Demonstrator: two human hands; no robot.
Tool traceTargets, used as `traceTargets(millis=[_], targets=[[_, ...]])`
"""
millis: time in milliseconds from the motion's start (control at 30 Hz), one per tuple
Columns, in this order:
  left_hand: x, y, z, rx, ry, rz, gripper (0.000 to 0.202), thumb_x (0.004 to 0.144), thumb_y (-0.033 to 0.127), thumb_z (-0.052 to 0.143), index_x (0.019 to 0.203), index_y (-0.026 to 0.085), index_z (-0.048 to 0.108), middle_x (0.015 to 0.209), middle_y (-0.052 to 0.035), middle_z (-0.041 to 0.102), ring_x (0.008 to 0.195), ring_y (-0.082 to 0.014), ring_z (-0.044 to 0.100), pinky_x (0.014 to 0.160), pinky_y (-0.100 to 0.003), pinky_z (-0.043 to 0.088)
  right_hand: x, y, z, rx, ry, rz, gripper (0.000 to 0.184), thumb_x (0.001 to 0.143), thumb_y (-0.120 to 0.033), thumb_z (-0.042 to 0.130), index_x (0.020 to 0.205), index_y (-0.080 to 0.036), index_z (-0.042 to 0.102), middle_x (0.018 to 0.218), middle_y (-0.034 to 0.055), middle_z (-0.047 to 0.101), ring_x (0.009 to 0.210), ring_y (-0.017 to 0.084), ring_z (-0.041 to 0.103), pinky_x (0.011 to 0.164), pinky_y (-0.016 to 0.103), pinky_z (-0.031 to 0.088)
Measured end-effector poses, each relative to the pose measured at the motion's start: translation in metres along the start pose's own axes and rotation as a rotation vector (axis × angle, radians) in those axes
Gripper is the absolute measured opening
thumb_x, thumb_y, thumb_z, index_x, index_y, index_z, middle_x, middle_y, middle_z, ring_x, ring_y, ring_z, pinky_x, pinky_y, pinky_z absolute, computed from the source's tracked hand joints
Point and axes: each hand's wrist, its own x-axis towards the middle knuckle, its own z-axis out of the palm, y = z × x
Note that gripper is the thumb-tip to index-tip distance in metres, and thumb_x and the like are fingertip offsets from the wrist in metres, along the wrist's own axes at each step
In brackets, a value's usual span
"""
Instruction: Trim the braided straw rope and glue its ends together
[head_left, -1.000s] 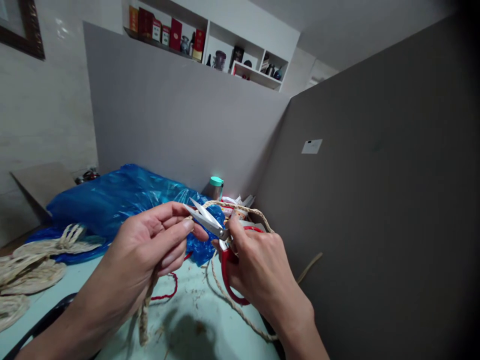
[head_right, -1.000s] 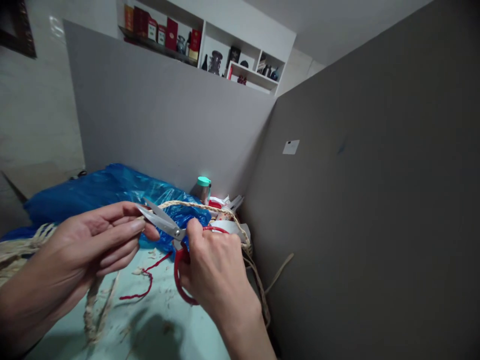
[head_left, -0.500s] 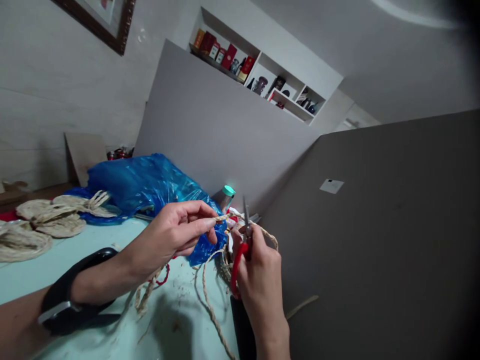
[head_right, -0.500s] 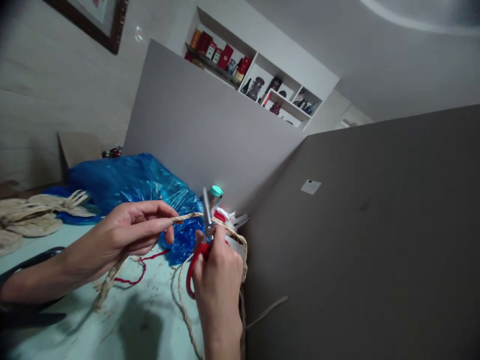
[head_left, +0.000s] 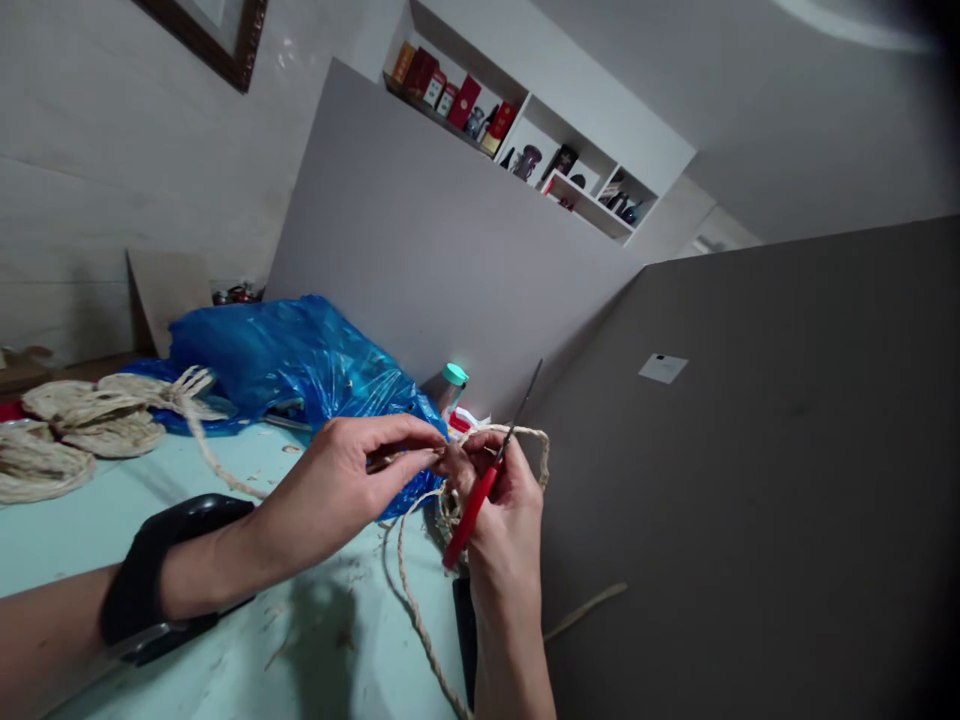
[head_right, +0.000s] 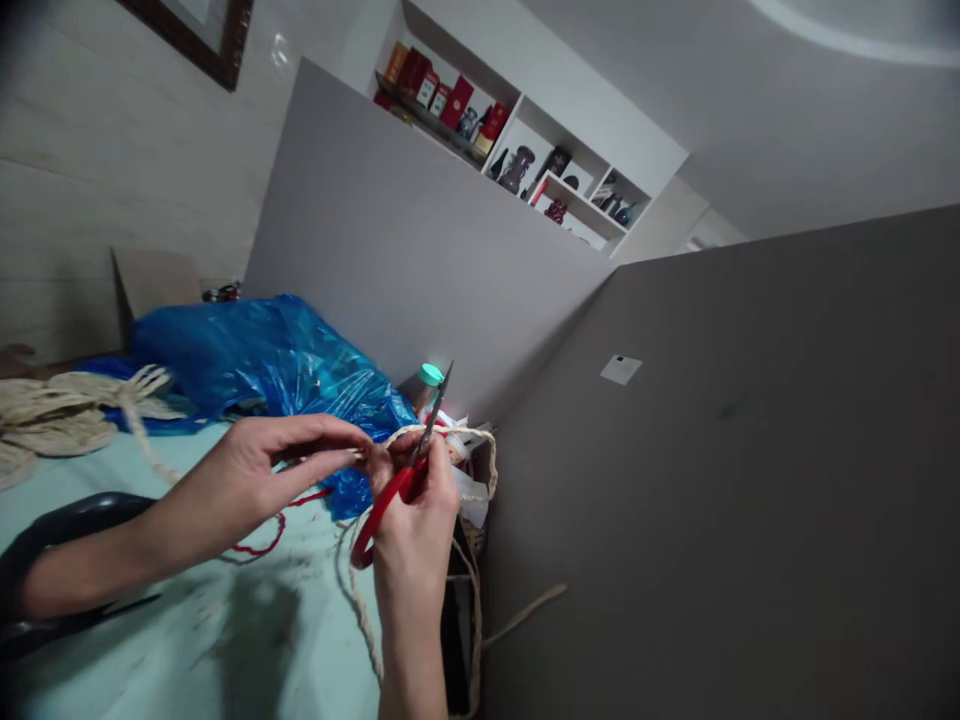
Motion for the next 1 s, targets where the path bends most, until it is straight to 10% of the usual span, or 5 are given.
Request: traceTargets(millis=[533, 767, 1000], targets=[[0.010, -0.004, -0.003, -0.132, -0.131, -0.223, 0.010, 0.075, 0.027, 0.075, 0.083, 0.021, 0.078, 0.073, -0.0003, 0.074, 0.060, -0.0141, 0.063, 0.061, -0.027, 0.052, 0.006, 0.004, -0.011, 0.396, 0.088, 0.209, 0.031, 0.072, -0.026, 0.085, 0.090, -0.020, 0.061, 0.086, 0.0012, 0.077, 0.078, 0.014, 0.070, 0.077, 0.028, 0.054], [0.019, -0.023, -0.006, 0.123, -0.149, -0.133, 0.019, 0.080, 0.031, 0.071, 0.097, 0.025, 0.079, 0.105, -0.0044, 0.080, 0.099, -0.0248, 0.068, 0.091, -0.037, 0.048, 0.009, 0.005, -0.017, 0.390, 0.165, 0.209, 0.036, 0.071, -0.025, 0.086, 0.093, -0.021, 0.058, 0.090, 0.0013, 0.077, 0.077, 0.012, 0.071, 0.066, 0.022, 0.052], [0.023, -0.039, -0.030, 0.347, -0.403, -0.093, 0.010, 0.077, 0.027, 0.071, 0.067, 0.025, 0.073, 0.068, -0.0026, 0.070, 0.073, -0.0234, 0.064, 0.067, -0.029, 0.042, 0.017, 0.000, -0.030, 0.368, 0.298, 0.122, 0.039, 0.069, -0.026, 0.085, 0.089, -0.023, 0.051, 0.082, -0.0008, 0.075, 0.070, 0.014, 0.071, 0.060, 0.025, 0.054]])
